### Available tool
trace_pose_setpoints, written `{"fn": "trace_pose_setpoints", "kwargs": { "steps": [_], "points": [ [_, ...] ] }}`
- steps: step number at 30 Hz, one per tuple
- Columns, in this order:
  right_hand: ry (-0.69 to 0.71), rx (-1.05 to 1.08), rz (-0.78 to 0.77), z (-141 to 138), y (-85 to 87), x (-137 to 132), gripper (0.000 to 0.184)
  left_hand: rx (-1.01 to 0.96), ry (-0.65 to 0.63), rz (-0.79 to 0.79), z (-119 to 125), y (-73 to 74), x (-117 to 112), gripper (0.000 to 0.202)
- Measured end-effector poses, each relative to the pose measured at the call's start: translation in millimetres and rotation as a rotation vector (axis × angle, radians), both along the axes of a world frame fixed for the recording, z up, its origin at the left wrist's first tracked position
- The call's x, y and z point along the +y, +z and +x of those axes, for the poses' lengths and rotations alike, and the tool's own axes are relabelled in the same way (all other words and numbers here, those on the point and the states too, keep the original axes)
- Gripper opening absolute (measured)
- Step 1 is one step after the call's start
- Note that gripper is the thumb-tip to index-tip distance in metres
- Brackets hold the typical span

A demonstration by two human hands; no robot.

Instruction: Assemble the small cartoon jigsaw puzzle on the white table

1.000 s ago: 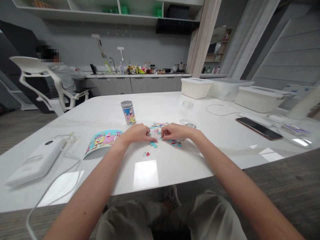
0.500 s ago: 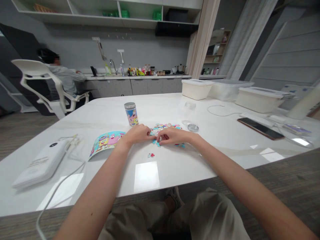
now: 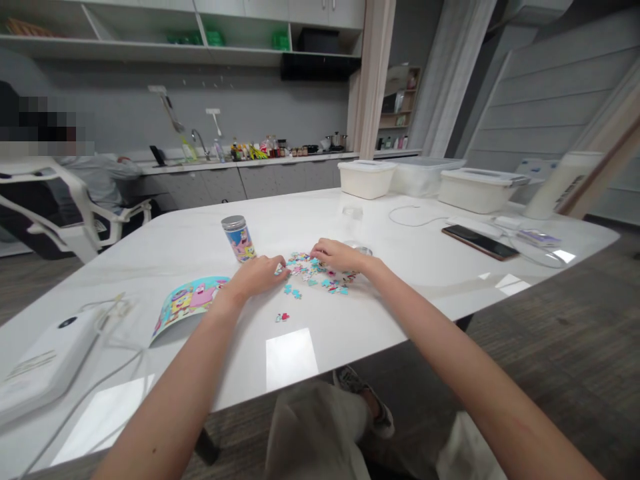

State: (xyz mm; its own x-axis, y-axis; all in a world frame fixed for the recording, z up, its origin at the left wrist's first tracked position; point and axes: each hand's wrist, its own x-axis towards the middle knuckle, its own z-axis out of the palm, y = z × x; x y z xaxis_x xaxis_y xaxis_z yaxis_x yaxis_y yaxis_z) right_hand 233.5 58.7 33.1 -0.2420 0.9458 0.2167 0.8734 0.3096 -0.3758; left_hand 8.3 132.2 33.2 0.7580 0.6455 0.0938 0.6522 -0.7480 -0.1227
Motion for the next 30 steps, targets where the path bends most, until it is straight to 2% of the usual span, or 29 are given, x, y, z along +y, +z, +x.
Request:
{"fn": "trace_pose_setpoints", "kwargs": {
  "steps": [3, 5, 9, 12, 15, 19, 22, 26, 30],
  "points": [
    [-0.094, -0.020, 0.010, 9, -6.5, 3, 0.027, 0.031, -0.017, -0.005, 7, 2.2, -7, 0.044],
    [-0.108, -0.031, -0.004, 12, -11.4, 5, 0.027, 0.037, -0.035, 0.005, 12, 2.5, -11, 0.043],
    [-0.072, -0.027, -0.031, 14, -15.8, 5, 0.027, 0.020, -0.080, 0.019, 19, -0.4, -15, 0.041],
    [-0.034, 0.026, -0.044, 12, -12.6, 3, 0.027, 0.009, -0.090, 0.025, 20, -2.4, -14, 0.049],
    [-0.013, 0.091, -0.044, 13, -7.6, 0, 0.029, 0.005, -0.034, 0.053, 16, -2.1, -9, 0.052],
    [-0.121, 0.051, -0.007, 23, -5.2, 2, 0.034, 0.006, 0.072, 0.057, 5, 0.2, 2, 0.047],
    [-0.170, -0.024, -0.102, 31, -6.4, 3, 0.031, 0.010, 0.104, 0.048, -6, 0.8, 10, 0.046],
    [-0.109, -0.047, -0.183, 29, -7.3, 1, 0.032, 0.019, 0.096, 0.030, -15, -1.0, 14, 0.045],
    [-0.035, -0.008, -0.211, 15, -6.1, -3, 0.038, 0.031, 0.078, 0.013, -14, -2.2, 8, 0.046]
  ]
}}
